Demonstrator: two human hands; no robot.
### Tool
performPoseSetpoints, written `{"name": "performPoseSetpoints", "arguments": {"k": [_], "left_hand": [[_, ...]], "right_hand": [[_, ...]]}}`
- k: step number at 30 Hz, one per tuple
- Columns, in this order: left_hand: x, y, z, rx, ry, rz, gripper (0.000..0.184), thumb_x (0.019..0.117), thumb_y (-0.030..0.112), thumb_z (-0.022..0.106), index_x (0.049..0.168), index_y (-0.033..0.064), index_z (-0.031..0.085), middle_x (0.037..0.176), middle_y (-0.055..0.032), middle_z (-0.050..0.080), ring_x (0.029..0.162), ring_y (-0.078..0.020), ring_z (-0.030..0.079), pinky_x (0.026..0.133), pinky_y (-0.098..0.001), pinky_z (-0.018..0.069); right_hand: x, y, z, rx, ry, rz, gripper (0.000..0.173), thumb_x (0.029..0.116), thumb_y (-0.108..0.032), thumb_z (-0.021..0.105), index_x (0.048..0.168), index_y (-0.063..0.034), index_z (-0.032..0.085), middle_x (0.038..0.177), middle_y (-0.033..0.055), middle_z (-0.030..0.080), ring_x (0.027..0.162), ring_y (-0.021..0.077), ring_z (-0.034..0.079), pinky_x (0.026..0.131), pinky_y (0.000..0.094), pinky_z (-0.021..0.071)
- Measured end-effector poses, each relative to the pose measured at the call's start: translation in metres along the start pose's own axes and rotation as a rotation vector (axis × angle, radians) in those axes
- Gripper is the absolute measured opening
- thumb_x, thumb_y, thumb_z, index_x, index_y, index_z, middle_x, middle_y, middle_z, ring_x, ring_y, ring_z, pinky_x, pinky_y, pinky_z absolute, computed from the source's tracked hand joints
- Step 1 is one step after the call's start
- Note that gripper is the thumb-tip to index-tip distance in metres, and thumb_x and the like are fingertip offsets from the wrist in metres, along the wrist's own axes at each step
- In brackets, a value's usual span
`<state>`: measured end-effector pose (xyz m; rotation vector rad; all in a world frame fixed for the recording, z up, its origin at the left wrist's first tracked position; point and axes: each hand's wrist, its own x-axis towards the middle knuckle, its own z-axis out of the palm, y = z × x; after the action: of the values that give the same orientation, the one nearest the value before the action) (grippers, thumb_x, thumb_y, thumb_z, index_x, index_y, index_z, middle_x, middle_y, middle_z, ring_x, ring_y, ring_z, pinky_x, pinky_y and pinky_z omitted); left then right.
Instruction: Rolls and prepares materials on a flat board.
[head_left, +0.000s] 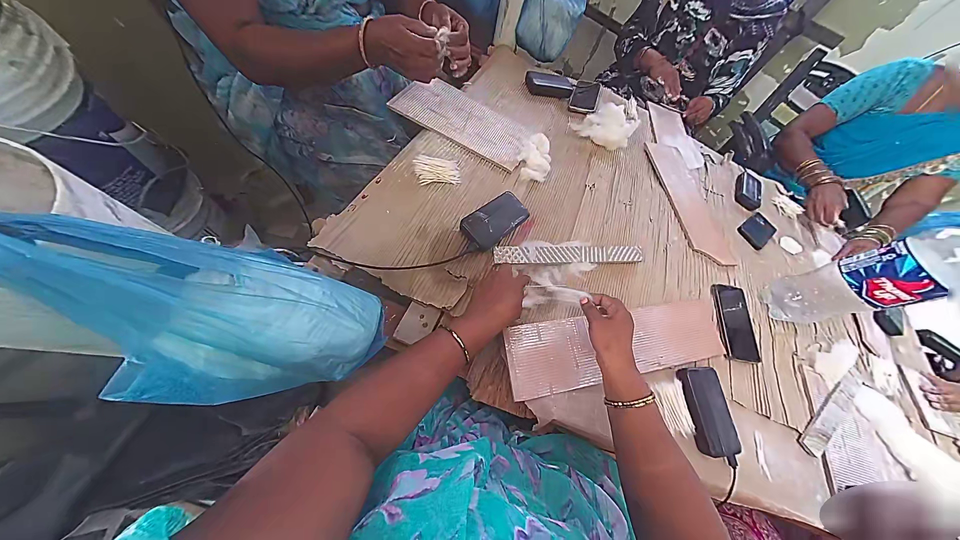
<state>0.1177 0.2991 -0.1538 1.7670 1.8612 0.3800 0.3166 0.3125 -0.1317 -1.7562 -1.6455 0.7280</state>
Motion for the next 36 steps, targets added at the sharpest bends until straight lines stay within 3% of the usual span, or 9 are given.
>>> {"name": "performPoseSetpoints", "arguments": {"k": [3, 6, 11, 15, 19, 23, 26, 30, 36], "left_hand": [[0.002, -0.002, 0.000, -0.083, 0.002, -0.009, 0.037, 0.1053, 0.023, 0.057, 0.142, 0.0190, 0.063, 0.137, -0.0240, 0.055, 0.118, -0.0419, 0.061, 0.096, -0.0600, 0.0520], [-0.011, -0.003, -0.010, -0.346, 0.114, 0.001, 0.039, 0.1061, 0.023, 0.058, 0.141, 0.0073, 0.059, 0.134, -0.0250, 0.057, 0.116, -0.0411, 0.062, 0.098, -0.0589, 0.0512], [-0.046, 0.015, -0.023, -0.599, 0.308, 0.176, 0.037, 0.1021, 0.021, 0.066, 0.135, 0.0044, 0.062, 0.138, -0.0204, 0.054, 0.087, -0.0267, 0.062, 0.073, -0.0420, 0.0529], [-0.068, 0.031, -0.029, -0.965, 0.035, 0.246, 0.034, 0.1072, 0.024, 0.057, 0.138, 0.0098, 0.061, 0.135, -0.0072, 0.060, 0.086, -0.0116, 0.059, 0.076, -0.0299, 0.0500], [-0.074, 0.035, -0.025, -1.134, -0.251, 0.195, 0.034, 0.1104, 0.028, 0.048, 0.135, 0.0083, 0.062, 0.104, -0.0016, 0.066, 0.071, -0.0026, 0.054, 0.062, -0.0183, 0.0419], [-0.074, 0.033, -0.016, -1.167, -0.290, 0.177, 0.008, 0.1039, 0.010, 0.059, 0.098, 0.0059, 0.063, 0.078, 0.0033, 0.061, 0.063, -0.0012, 0.050, 0.059, -0.0162, 0.0416], [-0.076, 0.031, -0.011, -1.135, -0.217, 0.136, 0.009, 0.1026, 0.007, 0.061, 0.094, 0.0042, 0.063, 0.075, 0.0032, 0.059, 0.061, -0.0013, 0.048, 0.059, -0.0167, 0.0408], [-0.078, 0.026, -0.007, -1.092, -0.195, 0.100, 0.009, 0.1026, 0.008, 0.061, 0.095, 0.0035, 0.064, 0.076, 0.0021, 0.058, 0.064, -0.0030, 0.050, 0.062, -0.0182, 0.0430], [-0.079, 0.019, -0.002, -1.040, -0.198, 0.090, 0.009, 0.1028, 0.008, 0.061, 0.096, 0.0032, 0.063, 0.079, 0.0003, 0.059, 0.067, -0.0046, 0.051, 0.064, -0.0203, 0.0439]], "right_hand": [[-0.016, 0.001, -0.020, 0.250, 0.054, 0.004, 0.012, 0.1002, -0.009, 0.064, 0.100, 0.0010, 0.070, 0.094, 0.0082, 0.066, 0.089, 0.0113, 0.060, 0.082, 0.0311, 0.0489], [-0.033, -0.005, -0.037, 0.424, 0.039, -0.068, 0.011, 0.0985, -0.005, 0.062, 0.090, -0.0035, 0.068, 0.081, -0.0021, 0.065, 0.078, 0.0024, 0.059, 0.075, 0.0220, 0.0472], [-0.057, -0.014, -0.048, 0.807, -0.201, -0.061, 0.020, 0.0936, 0.009, 0.053, 0.091, -0.0034, 0.069, 0.082, 0.0017, 0.072, 0.076, 0.0066, 0.067, 0.072, 0.0207, 0.0553], [-0.073, -0.025, -0.044, 0.943, -0.336, 0.022, 0.023, 0.0948, 0.009, 0.049, 0.092, -0.0027, 0.069, 0.083, 0.0048, 0.073, 0.076, 0.0092, 0.068, 0.073, 0.0231, 0.0575], [-0.081, -0.028, -0.041, 0.884, -0.379, -0.016, 0.021, 0.0958, 0.008, 0.051, 0.094, -0.0022, 0.069, 0.083, 0.0038, 0.074, 0.076, 0.0085, 0.069, 0.077, 0.0229, 0.0582], [-0.078, -0.022, -0.041, 0.774, -0.345, -0.013, 0.020, 0.0988, 0.004, 0.054, 0.089, -0.0034, 0.070, 0.077, 0.0015, 0.073, 0.073, 0.0060, 0.068, 0.074, 0.0201, 0.0557], [-0.075, -0.015, -0.041, 0.680, -0.290, 0.008, 0.016, 0.0980, 0.003, 0.058, 0.090, -0.0040, 0.070, 0.080, -0.0002, 0.071, 0.074, 0.0049, 0.065, 0.071, 0.0190, 0.0532], [-0.075, -0.010, -0.038, 0.595, -0.312, 0.033, 0.014, 0.0989, 0.000, 0.060, 0.107, -0.0024, 0.071, 0.091, -0.0010, 0.070, 0.081, 0.0040, 0.063, 0.076, 0.0189, 0.0512], [-0.075, -0.007, -0.031, 0.547, -0.190, 0.042, 0.009, 0.0953, 0.001, 0.066, 0.090, -0.0043, 0.071, 0.076, -0.0031, 0.066, 0.069, 0.0025, 0.058, 0.068, 0.0180, 0.0477]]}}
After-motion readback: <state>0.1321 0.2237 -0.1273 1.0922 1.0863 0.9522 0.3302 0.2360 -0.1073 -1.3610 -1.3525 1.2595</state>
